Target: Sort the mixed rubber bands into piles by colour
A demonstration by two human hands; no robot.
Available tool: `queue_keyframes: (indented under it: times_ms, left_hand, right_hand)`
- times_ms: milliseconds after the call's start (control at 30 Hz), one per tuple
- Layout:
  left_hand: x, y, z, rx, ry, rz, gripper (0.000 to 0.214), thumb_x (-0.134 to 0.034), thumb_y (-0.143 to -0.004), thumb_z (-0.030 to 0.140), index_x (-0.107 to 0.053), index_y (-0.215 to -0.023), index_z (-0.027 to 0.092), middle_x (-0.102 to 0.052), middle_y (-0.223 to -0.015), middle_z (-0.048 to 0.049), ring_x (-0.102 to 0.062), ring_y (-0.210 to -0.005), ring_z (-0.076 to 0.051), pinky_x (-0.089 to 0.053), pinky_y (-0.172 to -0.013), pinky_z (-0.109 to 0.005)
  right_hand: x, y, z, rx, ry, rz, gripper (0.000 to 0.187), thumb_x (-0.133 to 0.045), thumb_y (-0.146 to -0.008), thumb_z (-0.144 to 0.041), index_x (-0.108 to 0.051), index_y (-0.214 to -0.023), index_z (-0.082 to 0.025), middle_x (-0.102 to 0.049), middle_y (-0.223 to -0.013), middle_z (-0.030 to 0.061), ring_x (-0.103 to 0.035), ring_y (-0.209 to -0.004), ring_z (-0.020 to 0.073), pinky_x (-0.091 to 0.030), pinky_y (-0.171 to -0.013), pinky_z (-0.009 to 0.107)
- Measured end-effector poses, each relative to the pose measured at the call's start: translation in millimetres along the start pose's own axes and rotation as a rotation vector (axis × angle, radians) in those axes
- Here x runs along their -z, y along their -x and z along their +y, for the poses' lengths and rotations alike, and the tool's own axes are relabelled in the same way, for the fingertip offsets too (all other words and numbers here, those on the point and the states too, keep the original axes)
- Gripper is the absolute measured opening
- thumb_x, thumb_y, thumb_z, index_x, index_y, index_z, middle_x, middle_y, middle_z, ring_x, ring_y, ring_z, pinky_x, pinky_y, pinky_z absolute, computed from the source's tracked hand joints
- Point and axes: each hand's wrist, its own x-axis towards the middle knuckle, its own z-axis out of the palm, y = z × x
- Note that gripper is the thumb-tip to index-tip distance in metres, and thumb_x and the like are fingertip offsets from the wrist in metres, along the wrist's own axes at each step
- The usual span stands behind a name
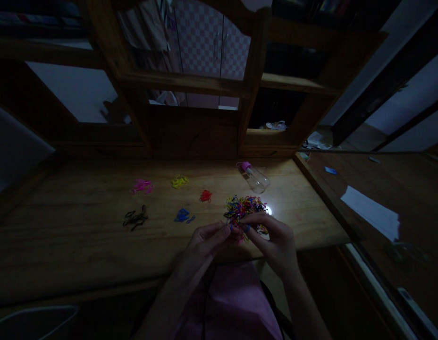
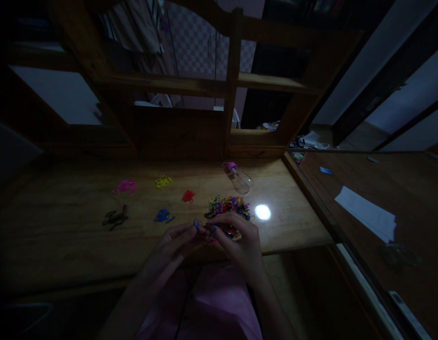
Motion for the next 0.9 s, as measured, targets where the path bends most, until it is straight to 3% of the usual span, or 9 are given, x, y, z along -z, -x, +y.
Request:
queue_keyframes:
  times_ms: [367, 533, 633, 733, 800, 900]
  left_hand:
    - [4.3, 4, 4, -0.060, -0.202, 0.110, 0.019, -0.069, -0.083, 0.033, -0.075, -0.090, 0.017, -0.074, -0.090, -0.0057, -0.068, -0.087, -0.016, -0.051, -0.086, -0.025]
    - [-0.2, 7, 11, -0.159, -0.426, 0.164, 0.019, -0.068, -0.083, 0.035, -0.076, -0.086, 0.018, -0.073, -0.092, -0.0053, -0.066, -0.091, -0.018, -0.051, -0.083, -0.024]
    - [6.7, 8, 15, -0.229, -0.607, 0.212, 0.021, -0.066, -0.084, 0.037, -0.076, -0.085, 0.019, -0.072, -0.094, -0.0049, -0.066, -0.092, -0.018, -0.051, -0.083, -0.025]
    - [38.0, 11, 19, -0.393, -0.850, 0.419, 0.024, -0.064, -0.083, 0.041, -0.073, -0.085, 0.019, -0.070, -0.098, -0.0050, -0.065, -0.095, -0.020, -0.051, -0.087, -0.029]
    - [71.4, 16, 24, -0.535, -1.045, 0.662, 0.028, -0.062, -0.083, 0.045, -0.071, -0.086, 0.019, -0.069, -0.098, -0.0056, -0.064, -0.094, -0.021, -0.050, -0.089, -0.033]
    - [124.4, 30, 36, -0.615, -1.343, 0.938, 0.030, -0.056, -0.086, 0.046, -0.069, -0.091, 0.019, -0.068, -0.103, -0.0065, -0.063, -0.098, -0.024, -0.047, -0.094, -0.038]
  right_hand:
    - [1, 0, 11, -0.198, -0.041, 0.047, 0.010, -0.069, -0.082, -0.024, -0.075, -0.090, -0.023, -0.074, -0.090, 0.0035, -0.069, -0.085, 0.0191, -0.053, -0.075, 0.030]
    - [0, 0, 19, -0.259, -0.085, 0.072, 0.010, -0.071, -0.080, -0.023, -0.076, -0.088, -0.024, -0.074, -0.089, 0.0036, -0.069, -0.081, 0.0189, -0.054, -0.070, 0.029]
    - [2, 2, 23, -0.274, -0.111, 0.099, 0.008, -0.073, -0.079, -0.024, -0.075, -0.086, -0.023, -0.074, -0.087, 0.0038, -0.069, -0.081, 0.0193, -0.055, -0.071, 0.029]
    - [6, 4, 26, -0.271, -0.109, 0.110, 0.009, -0.073, -0.079, -0.025, -0.075, -0.087, -0.023, -0.073, -0.087, 0.0036, -0.069, -0.080, 0.0188, -0.055, -0.070, 0.029]
    - [9, 4, 27, -0.268, -0.107, 0.117, 0.009, -0.073, -0.079, -0.026, -0.075, -0.087, -0.023, -0.073, -0.087, 0.0033, -0.069, -0.080, 0.0183, -0.055, -0.069, 0.028]
    - [9, 0, 27, -0.289, -0.097, 0.115, 0.010, -0.072, -0.079, -0.028, -0.075, -0.087, -0.023, -0.074, -0.087, 0.0036, -0.069, -0.078, 0.0179, -0.055, -0.068, 0.027]
